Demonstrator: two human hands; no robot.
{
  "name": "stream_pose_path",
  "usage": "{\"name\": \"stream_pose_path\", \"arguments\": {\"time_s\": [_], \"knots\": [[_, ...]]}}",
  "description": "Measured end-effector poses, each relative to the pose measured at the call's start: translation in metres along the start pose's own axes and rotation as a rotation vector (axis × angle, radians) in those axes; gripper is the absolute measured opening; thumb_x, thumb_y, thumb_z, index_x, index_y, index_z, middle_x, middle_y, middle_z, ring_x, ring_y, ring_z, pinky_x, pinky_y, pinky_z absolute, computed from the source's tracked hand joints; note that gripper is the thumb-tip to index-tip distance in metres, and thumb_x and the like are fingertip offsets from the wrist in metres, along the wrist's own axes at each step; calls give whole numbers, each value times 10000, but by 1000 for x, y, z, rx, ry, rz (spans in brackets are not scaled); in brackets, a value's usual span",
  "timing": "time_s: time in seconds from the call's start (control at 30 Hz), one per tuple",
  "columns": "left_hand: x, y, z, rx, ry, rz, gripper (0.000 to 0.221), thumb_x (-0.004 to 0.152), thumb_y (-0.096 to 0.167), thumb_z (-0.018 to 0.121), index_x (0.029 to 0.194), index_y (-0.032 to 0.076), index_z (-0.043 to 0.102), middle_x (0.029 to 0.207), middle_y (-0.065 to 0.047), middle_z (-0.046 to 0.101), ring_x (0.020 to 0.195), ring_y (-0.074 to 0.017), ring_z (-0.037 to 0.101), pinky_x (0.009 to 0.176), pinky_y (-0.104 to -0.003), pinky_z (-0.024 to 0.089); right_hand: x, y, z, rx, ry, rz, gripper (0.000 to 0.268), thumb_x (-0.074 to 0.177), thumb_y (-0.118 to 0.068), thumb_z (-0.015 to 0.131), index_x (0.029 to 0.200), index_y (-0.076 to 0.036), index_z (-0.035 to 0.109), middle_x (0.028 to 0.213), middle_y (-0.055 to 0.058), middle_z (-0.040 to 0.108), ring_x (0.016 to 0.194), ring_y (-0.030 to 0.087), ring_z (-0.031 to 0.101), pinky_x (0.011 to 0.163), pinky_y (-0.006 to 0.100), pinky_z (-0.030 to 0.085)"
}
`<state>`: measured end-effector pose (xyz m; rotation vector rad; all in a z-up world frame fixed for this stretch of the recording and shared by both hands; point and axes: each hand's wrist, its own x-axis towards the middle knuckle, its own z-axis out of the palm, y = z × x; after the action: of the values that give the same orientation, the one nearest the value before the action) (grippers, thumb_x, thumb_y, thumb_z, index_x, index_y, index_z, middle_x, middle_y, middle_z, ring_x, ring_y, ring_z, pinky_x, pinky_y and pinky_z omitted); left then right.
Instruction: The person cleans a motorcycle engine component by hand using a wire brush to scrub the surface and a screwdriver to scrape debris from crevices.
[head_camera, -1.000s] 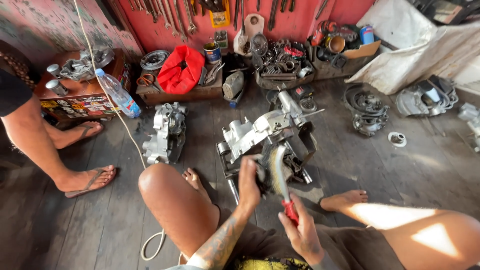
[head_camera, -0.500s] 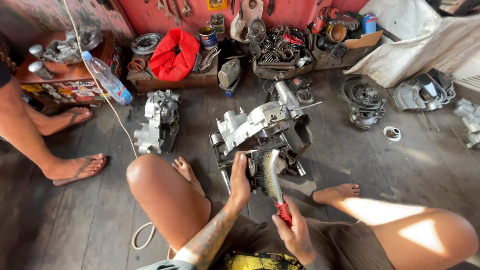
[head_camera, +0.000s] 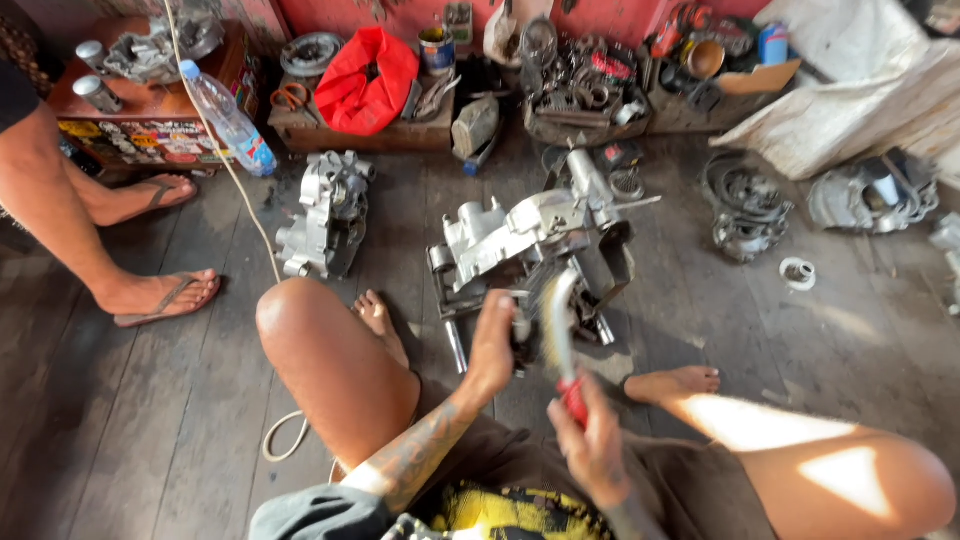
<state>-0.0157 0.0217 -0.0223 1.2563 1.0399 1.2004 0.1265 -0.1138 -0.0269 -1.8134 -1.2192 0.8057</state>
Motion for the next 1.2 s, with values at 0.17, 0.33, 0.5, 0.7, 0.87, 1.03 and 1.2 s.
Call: {"name": "stream_pose_path", "arguments": {"time_s": [0.17, 0.33, 0.5, 0.7, 0.87, 1.03, 1.2], "knots": [[-20, 8, 26, -371, -161, -355, 294, 1058, 388, 404, 935, 137, 499, 812, -49, 520, 674, -180, 501, 595, -355, 427, 18, -10, -7, 243, 11, -254, 544, 963, -202, 595, 1465, -58, 445, 708, 24, 559, 405, 111, 455, 335, 274, 449], [-1, 16, -5, -398, 57, -221, 408, 1016, 545, 421, 856, 171, 453, 701, 15, 419, 524, -120, 377, 407, -291, 352, -16, 20, 15, 282, -159, -196, 419, 991, -244, 561, 1360, -49, 518, 657, -23, 479, 415, 86, 440, 296, 250, 449], [-20, 7, 14, -261, -214, -170, 446, 1034, 539, 371, 1071, 114, 502, 801, -64, 579, 626, -179, 577, 494, -319, 498, 18, -19, -3, 298, 5, -298, 462, 964, -126, 591, 1403, -10, 509, 552, -14, 494, 381, 97, 450, 317, 251, 409], [6, 46, -18, -119, 177, -111, 530, 1019, 535, 269, 1052, 103, 575, 1103, -128, 624, 1028, -251, 586, 969, -452, 449, -21, 41, 27, 220, -168, -387, 326, 1021, -218, 553, 1295, -41, 555, 629, -54, 445, 425, 73, 386, 324, 231, 396], [-5, 8, -6, 21, 44, -323, 775, 969, 575, 332, 1557, 70, 324, 1660, -144, 249, 1546, -270, 213, 1239, -424, 156, 5, -9, 3, 182, -111, -209, 478, 967, -269, 583, 1387, -50, 519, 580, -31, 463, 415, 91, 417, 362, 258, 419], [5, 18, -9, -270, -8, -44, 327, 1063, 391, 398, 883, 149, 523, 673, 15, 518, 600, -121, 453, 618, -322, 397, -3, -22, 4, 135, -60, -220, 291, 985, -317, 562, 1173, -95, 566, 633, -36, 494, 405, 81, 430, 330, 259, 418], [29, -123, -45, 303, 72, 150, 476, 1119, 295, 323, 1544, 101, 412, 1641, -127, 331, 1535, -241, 283, 1276, -378, 203, -9, -36, 3, -44, -77, -47, 641, 891, -381, 667, 1446, -82, 549, 1192, 86, 779, 1135, 208, 722, 986, 342, 508]]}}
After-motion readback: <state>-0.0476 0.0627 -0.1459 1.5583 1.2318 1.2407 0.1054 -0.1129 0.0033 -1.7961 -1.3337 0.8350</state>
